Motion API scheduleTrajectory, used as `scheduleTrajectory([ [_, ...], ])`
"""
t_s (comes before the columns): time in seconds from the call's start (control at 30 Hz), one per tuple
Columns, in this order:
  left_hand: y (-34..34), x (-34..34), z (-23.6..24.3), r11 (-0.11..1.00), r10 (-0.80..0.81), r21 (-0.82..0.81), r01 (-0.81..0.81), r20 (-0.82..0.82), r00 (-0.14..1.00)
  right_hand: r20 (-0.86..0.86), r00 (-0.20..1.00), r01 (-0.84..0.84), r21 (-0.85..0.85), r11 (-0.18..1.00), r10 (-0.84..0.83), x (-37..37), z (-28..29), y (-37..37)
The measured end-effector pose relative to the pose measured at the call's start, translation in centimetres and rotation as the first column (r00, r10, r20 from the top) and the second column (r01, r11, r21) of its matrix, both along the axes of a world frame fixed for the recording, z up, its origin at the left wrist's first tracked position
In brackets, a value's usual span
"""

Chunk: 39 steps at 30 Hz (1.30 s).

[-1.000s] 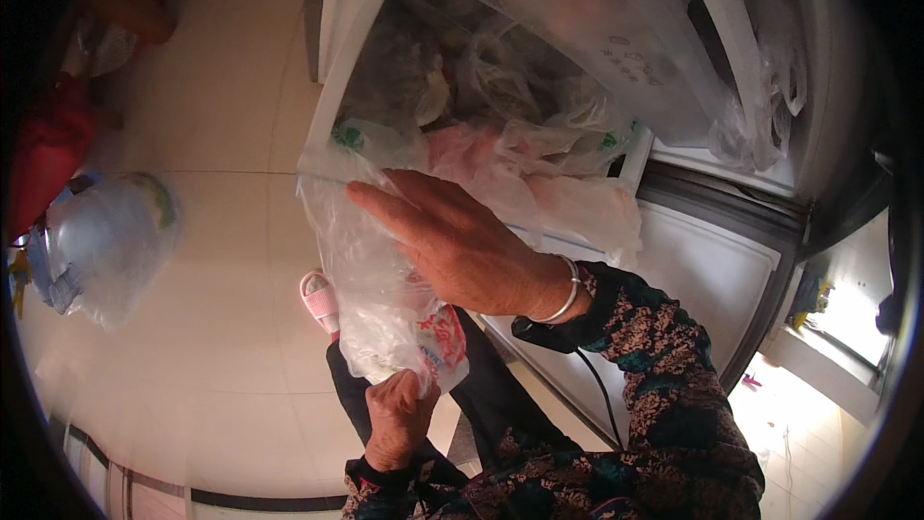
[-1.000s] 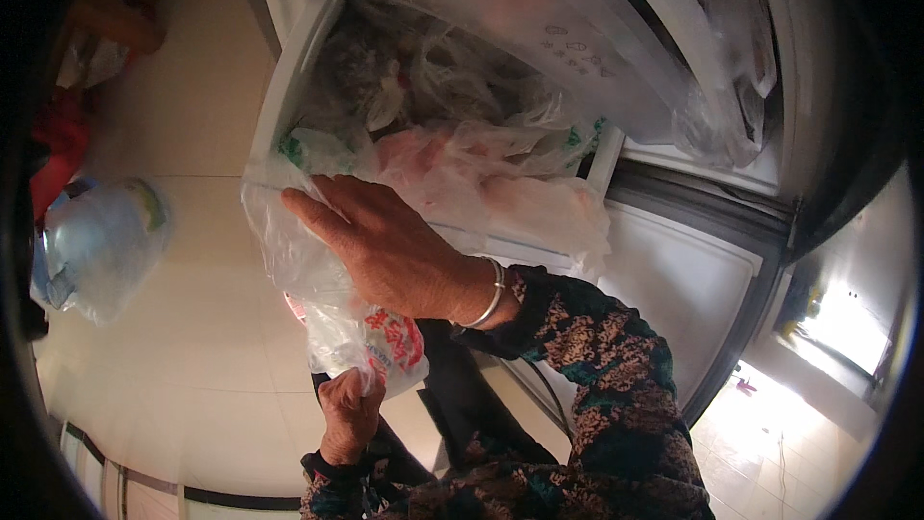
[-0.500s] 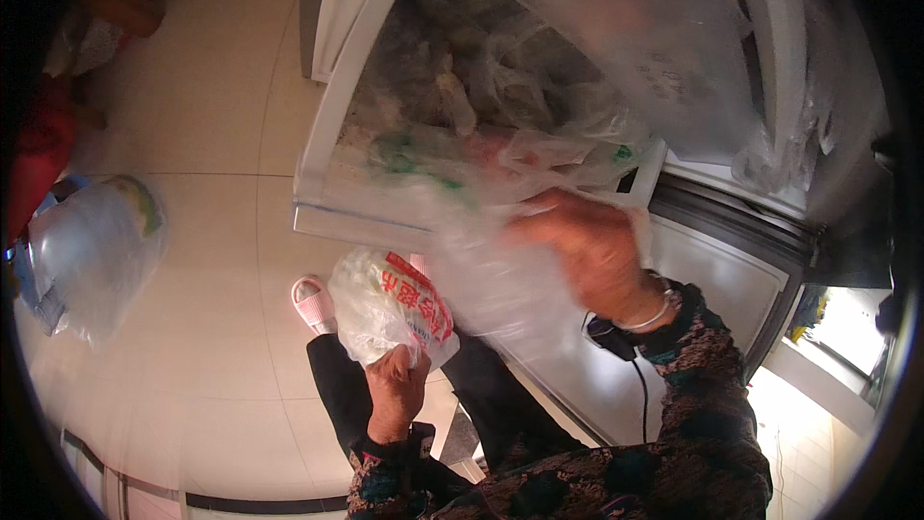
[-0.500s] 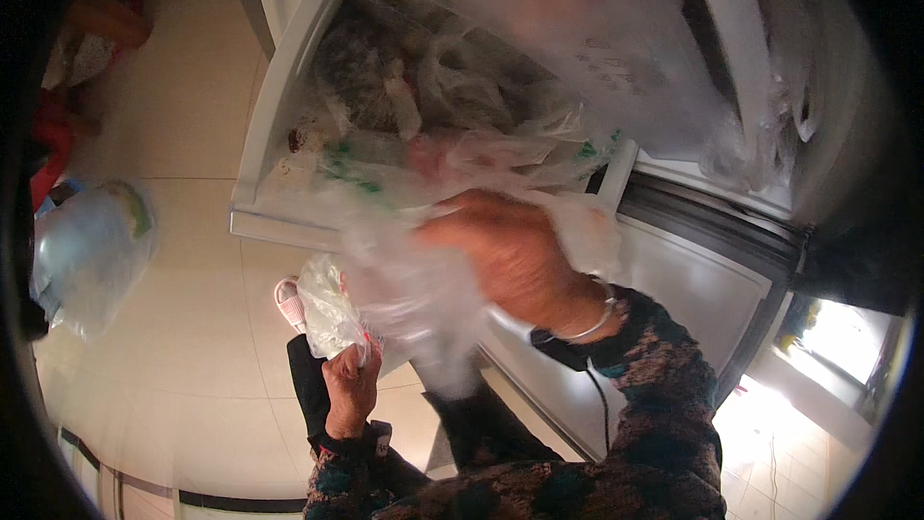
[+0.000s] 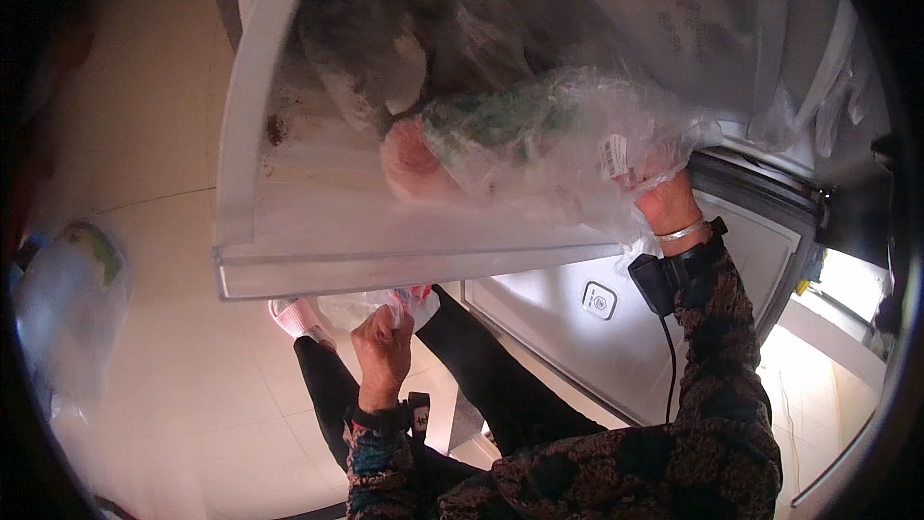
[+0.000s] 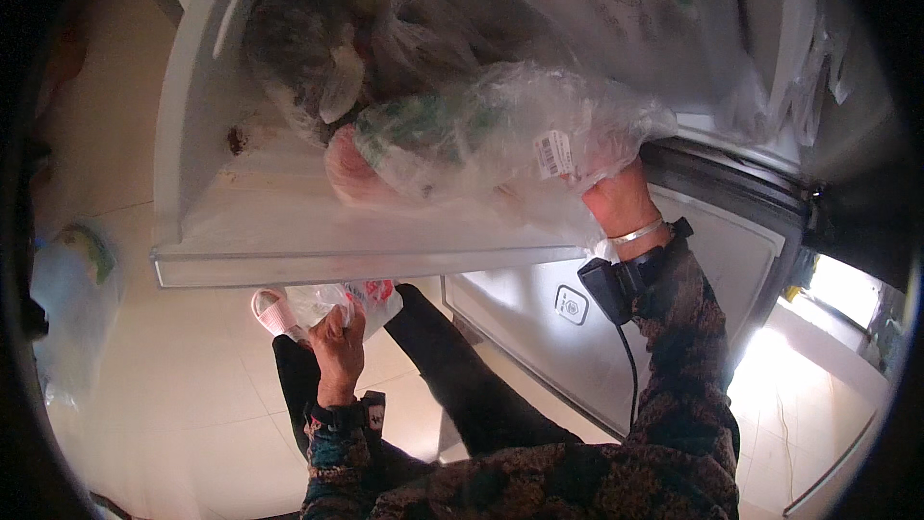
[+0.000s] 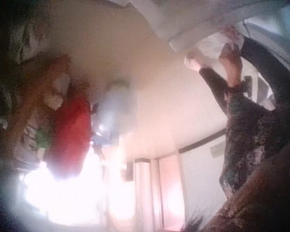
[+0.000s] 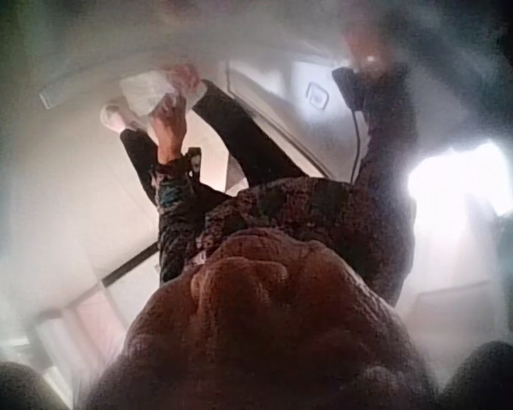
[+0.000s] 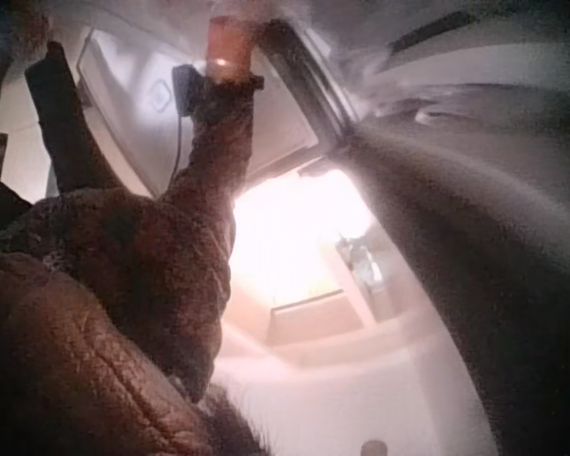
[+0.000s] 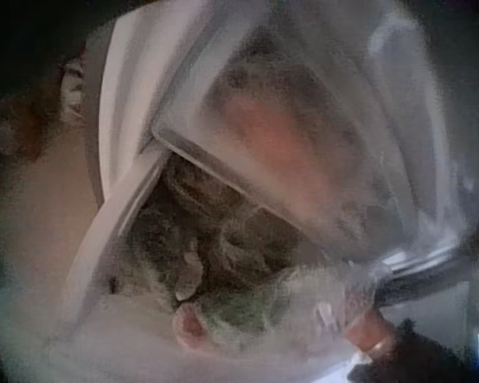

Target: The person opens the refrigerator freezer and main compartment, then moves several plastic bags containing food items between shelves. They rearrange the bags to create space and place some items back into the freezer.

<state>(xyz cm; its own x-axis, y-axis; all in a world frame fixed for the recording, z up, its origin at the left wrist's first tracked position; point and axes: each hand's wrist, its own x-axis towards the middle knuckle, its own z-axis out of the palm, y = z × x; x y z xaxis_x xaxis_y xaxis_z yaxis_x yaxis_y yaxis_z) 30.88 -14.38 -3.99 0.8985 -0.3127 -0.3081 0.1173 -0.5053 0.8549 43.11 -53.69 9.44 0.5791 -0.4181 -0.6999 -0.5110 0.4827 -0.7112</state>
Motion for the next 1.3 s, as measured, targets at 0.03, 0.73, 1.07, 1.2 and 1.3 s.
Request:
scheduleTrajectory([
  [0.03,0.0,0.0,-0.3,0.998,0.042,-0.047,-0.044,-0.047,0.998,-0.127,0.987,0.083,-0.15,0.985,-0.103,0.2,0.2,0.5],
  [0.73,-1.8,0.3,-2.8,0.983,0.122,-0.123,-0.139,-0.134,0.983,-0.125,0.988,-0.143,-0.492,0.859,0.093,-0.6,3.3,3.5],
  [1.07,-1.9,0.6,-3.0,0.984,0.139,-0.102,-0.148,-0.091,0.986,-0.821,0.062,-0.206,-0.567,-0.798,0.567,8.5,3.6,12.9],
  [1.2,-1.4,1.2,-3.0,0.987,0.135,-0.079,-0.142,-0.08,0.988,-0.807,0.043,-0.427,-0.548,-0.719,0.589,11.1,-2.8,12.5],
  [1.3,-0.9,1.6,-2.9,0.985,0.157,-0.06,-0.16,-0.051,0.986,-0.707,0.218,-0.532,-0.664,-0.526,0.673,12.0,-5.7,12.0],
])
